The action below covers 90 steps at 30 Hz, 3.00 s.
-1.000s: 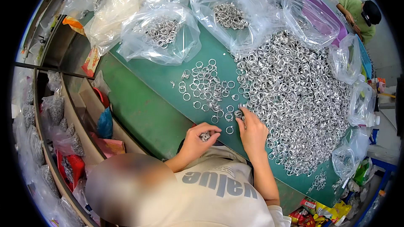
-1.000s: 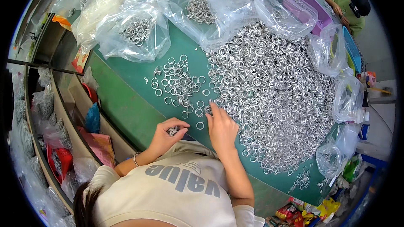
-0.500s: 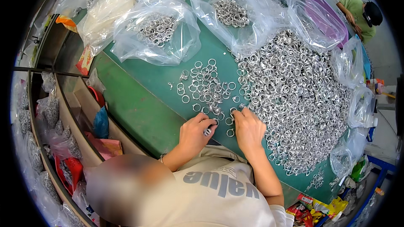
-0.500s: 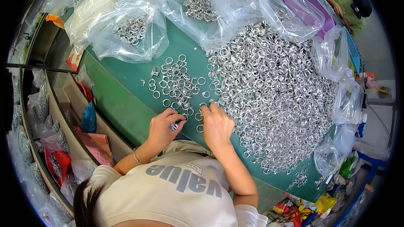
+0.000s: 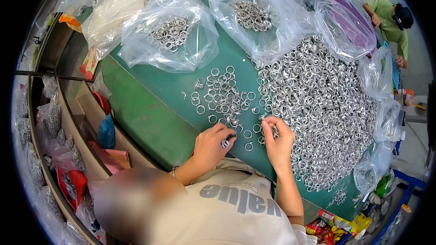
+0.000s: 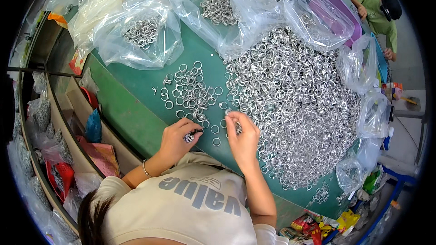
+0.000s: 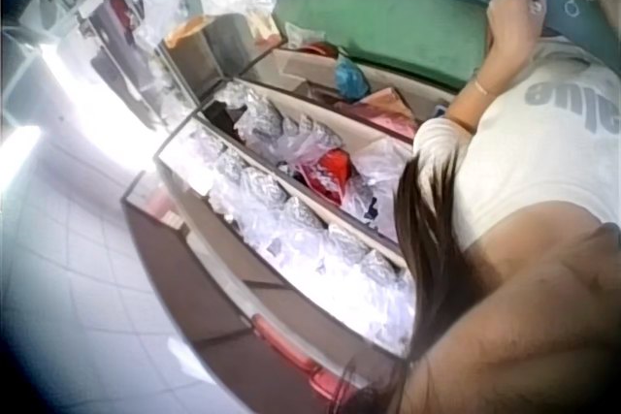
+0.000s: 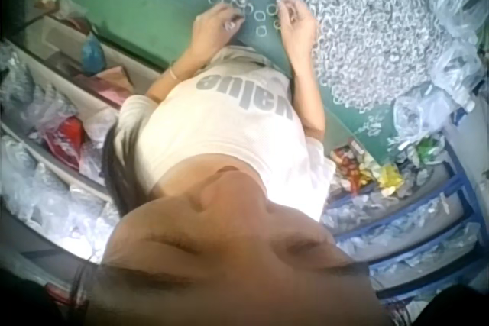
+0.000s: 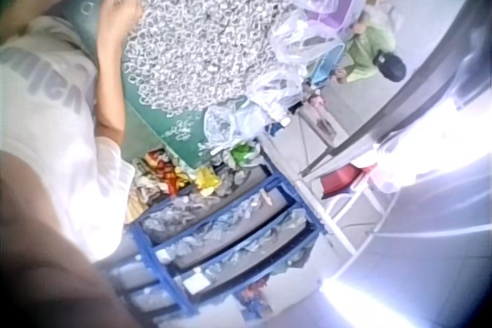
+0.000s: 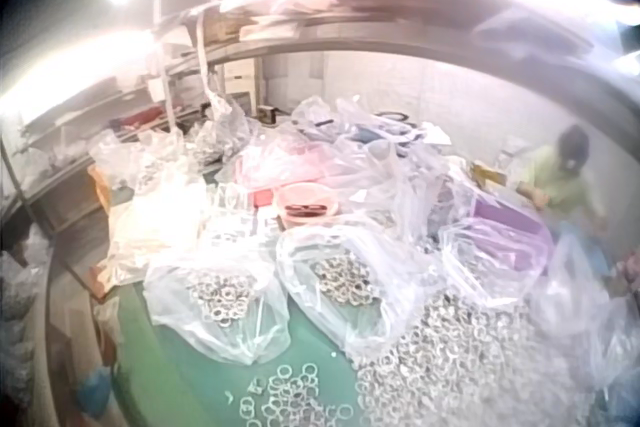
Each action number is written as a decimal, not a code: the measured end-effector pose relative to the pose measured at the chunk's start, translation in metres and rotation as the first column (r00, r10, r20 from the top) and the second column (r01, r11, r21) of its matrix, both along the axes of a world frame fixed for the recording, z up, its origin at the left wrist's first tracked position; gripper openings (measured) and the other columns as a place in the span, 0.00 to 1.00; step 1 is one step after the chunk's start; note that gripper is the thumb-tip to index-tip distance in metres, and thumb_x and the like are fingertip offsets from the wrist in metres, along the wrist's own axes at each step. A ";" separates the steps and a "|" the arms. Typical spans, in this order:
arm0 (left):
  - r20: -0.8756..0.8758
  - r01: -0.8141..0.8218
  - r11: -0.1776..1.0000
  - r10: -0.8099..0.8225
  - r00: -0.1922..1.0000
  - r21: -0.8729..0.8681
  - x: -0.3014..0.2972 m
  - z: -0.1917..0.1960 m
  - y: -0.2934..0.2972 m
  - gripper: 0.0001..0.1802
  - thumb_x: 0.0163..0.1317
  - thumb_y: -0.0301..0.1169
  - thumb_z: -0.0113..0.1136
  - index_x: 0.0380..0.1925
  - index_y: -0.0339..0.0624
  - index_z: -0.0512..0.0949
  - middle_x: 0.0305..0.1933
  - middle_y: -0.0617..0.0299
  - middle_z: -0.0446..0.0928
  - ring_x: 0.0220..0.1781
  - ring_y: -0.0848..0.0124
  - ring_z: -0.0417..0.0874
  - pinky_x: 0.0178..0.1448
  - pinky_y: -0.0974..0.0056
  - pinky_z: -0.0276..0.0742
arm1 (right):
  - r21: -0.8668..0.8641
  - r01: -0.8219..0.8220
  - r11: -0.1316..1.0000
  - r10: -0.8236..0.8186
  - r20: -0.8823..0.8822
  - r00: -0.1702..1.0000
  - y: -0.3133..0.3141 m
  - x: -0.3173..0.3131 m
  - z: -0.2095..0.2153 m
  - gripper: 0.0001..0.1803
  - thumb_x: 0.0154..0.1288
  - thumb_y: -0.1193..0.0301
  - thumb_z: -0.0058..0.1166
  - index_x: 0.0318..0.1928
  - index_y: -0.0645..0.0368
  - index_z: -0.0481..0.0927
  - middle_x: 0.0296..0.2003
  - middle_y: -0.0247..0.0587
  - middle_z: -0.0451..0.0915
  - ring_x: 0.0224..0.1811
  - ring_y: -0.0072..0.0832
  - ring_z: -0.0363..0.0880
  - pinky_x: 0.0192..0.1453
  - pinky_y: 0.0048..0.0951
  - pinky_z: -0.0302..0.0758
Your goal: The person picks up metal rings from a large pile and puts them into plastic bags on a workbench.
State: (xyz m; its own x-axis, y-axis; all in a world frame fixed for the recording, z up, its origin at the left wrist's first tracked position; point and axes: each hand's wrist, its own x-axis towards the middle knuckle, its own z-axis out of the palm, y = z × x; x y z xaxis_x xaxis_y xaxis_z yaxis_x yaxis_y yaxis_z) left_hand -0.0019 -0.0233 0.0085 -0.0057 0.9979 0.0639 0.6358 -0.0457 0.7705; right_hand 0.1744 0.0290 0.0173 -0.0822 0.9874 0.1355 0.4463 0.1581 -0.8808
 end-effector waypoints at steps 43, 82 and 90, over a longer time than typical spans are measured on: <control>0.067 -0.083 0.996 0.084 0.994 -0.030 -0.011 -0.002 -0.008 0.10 0.45 0.23 0.67 0.30 0.41 0.79 0.31 0.61 0.77 0.27 0.65 0.80 0.31 0.65 0.75 | -0.362 -0.187 0.913 0.139 -0.155 0.978 0.009 -0.016 0.010 0.05 0.55 0.77 0.59 0.33 0.65 0.80 0.23 0.33 0.75 0.27 0.18 0.71 0.32 0.20 0.68; -0.197 -0.148 0.989 0.143 0.970 -0.011 -0.029 0.003 0.013 0.25 0.47 0.26 0.64 0.50 0.42 0.75 0.26 0.60 0.72 0.25 0.60 0.76 0.29 0.59 0.72 | 0.230 -0.214 0.949 0.044 0.579 0.814 0.011 -0.023 0.010 0.04 0.56 0.74 0.55 0.33 0.59 0.78 0.22 0.39 0.71 0.21 0.35 0.75 0.21 0.33 0.70; -0.105 -0.185 0.982 0.189 0.976 0.050 -0.025 0.006 0.010 0.20 0.47 0.25 0.64 0.44 0.44 0.77 0.27 0.61 0.72 0.25 0.63 0.76 0.29 0.61 0.72 | 0.125 -0.348 0.929 0.181 0.666 0.723 0.010 -0.044 0.000 0.06 0.48 0.78 0.53 0.28 0.57 0.71 0.24 0.39 0.72 0.26 0.34 0.77 0.23 0.33 0.72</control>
State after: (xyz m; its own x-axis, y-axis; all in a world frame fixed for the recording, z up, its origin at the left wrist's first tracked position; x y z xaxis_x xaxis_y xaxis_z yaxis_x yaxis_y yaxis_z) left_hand -0.0274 -0.0138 0.0146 -0.1825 0.9766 0.1137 0.7162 0.0528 0.6959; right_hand 0.1304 0.0393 0.0176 -0.4838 0.8589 0.1681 0.7933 0.5115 -0.3302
